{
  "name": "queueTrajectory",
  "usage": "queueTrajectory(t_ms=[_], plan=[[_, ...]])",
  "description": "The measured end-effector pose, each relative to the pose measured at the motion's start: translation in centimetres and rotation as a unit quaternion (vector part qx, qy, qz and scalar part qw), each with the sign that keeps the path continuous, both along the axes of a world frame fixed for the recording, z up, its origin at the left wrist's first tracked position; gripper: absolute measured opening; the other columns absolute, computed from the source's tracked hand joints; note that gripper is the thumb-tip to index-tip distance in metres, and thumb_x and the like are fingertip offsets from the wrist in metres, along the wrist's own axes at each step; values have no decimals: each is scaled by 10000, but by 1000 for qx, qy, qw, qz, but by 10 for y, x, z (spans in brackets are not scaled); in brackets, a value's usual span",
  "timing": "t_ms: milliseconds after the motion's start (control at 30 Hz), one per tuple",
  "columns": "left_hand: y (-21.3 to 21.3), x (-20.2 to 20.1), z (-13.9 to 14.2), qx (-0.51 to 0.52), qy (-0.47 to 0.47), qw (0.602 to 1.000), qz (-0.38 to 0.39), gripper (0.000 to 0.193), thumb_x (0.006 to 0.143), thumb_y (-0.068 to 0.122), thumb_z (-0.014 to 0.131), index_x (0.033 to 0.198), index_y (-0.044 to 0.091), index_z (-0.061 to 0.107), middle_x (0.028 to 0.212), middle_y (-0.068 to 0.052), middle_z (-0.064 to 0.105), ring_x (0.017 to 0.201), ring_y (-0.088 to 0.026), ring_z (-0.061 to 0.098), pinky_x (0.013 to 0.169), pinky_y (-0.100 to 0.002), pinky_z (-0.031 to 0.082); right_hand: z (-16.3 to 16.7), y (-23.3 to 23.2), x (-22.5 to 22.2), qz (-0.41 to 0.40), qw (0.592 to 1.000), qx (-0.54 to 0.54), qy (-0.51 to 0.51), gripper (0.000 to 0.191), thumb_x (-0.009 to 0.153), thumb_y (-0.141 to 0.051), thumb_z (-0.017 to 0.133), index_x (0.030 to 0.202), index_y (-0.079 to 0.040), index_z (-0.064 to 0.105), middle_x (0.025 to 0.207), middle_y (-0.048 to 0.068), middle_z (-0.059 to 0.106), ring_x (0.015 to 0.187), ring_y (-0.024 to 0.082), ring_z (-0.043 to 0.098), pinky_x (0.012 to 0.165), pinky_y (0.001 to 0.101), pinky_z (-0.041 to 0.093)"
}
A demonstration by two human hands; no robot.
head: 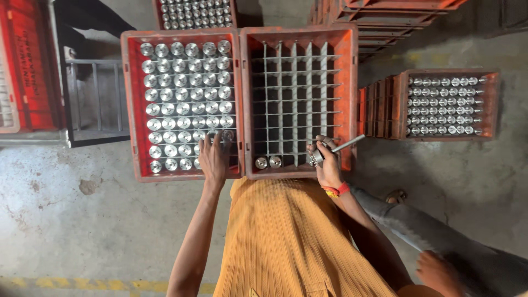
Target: The person stands over red plastic crates filled with silver cup-shaped metal parts, picks up a part, fits it onto a mating piece and tightens it using a socket wrench, then places the assembled part into a divided crate. The person repeats this assembly cycle for many parts, working through the crate contents.
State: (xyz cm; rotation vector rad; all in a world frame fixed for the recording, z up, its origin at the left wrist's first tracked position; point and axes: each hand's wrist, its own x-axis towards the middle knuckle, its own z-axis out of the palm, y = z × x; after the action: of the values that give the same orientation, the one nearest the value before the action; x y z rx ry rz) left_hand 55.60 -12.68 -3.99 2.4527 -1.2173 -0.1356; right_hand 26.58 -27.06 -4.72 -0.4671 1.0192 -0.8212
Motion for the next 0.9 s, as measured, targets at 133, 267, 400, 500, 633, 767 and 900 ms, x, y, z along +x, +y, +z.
queueTrajectory(t_ms=[133, 267, 400, 500, 633, 767, 900], plan=[[-16, 13, 4, 35, 51, 998, -6, 427, 780, 296, 857, 1155, 114, 765, 1066, -198, 642, 848, -329, 660, 624, -453, 554, -3, 9, 19, 11, 1000, -1, -12, 152, 1011, -32, 578, 1156, -14, 617, 856, 75, 686, 844, 191, 694, 793, 323, 550], [-14, 25, 25, 96, 186, 978, 11, 424, 864, 376, 816, 1215, 155, 729, 1074, -51, 647, 837, -246, 666, 644, -399, 592, -6, 18, 25, 36, 999, -28, -5, 162, 1007, -24, 594, 1158, -4, 648, 828, 80, 694, 807, 182, 678, 829, 329, 569], [11, 45, 59, -165, 144, 972, -90, 478, 768, 370, 905, 1081, 50, 736, 1001, -89, 677, 911, -252, 646, 789, -390, 572, -6, 26, 15, 43, 999, -17, 7, 170, 996, -35, 603, 1156, -19, 657, 822, 73, 689, 811, 173, 691, 829, 321, 579], [2, 33, 61, -296, 348, 887, -57, 379, 851, 292, 848, 1075, 27, 696, 1032, -115, 705, 917, -243, 676, 818, -375, 564, -3, 25, 15, 71, 997, -11, 17, 173, 988, -44, 608, 1153, -19, 653, 840, 73, 694, 837, 176, 708, 787, 315, 558], [-42, -42, 30, -97, 573, 804, 125, 368, 937, 161, 894, 954, -26, 577, 806, -126, 598, 647, -235, 562, 565, -374, 474, 11, 19, 25, 80, 996, 17, 23, 182, 962, -34, 615, 1141, -29, 651, 870, 35, 680, 835, 179, 707, 792, 324, 565], [-44, -115, 27, -74, 479, 874, -25, 187, 806, 112, 780, 963, 85, 682, 860, -87, 745, 727, -185, 710, 616, -332, 583, 33, 4, 30, 78, 995, -56, -12, 170, 1001, -45, 621, 1167, -22, 649, 858, 55, 669, 851, 158, 673, 869, 322, 585], [-45, -161, 44, 2, 450, 892, -45, 303, 753, 134, 796, 1019, 42, 681, 854, -156, 746, 760, -283, 729, 686, -404, 563, 51, -11, 28, 81, 995, -48, 11, 166, 1004, -65, 607, 1164, -29, 634, 816, 58, 652, 853, 164, 676, 804, 306, 556]])
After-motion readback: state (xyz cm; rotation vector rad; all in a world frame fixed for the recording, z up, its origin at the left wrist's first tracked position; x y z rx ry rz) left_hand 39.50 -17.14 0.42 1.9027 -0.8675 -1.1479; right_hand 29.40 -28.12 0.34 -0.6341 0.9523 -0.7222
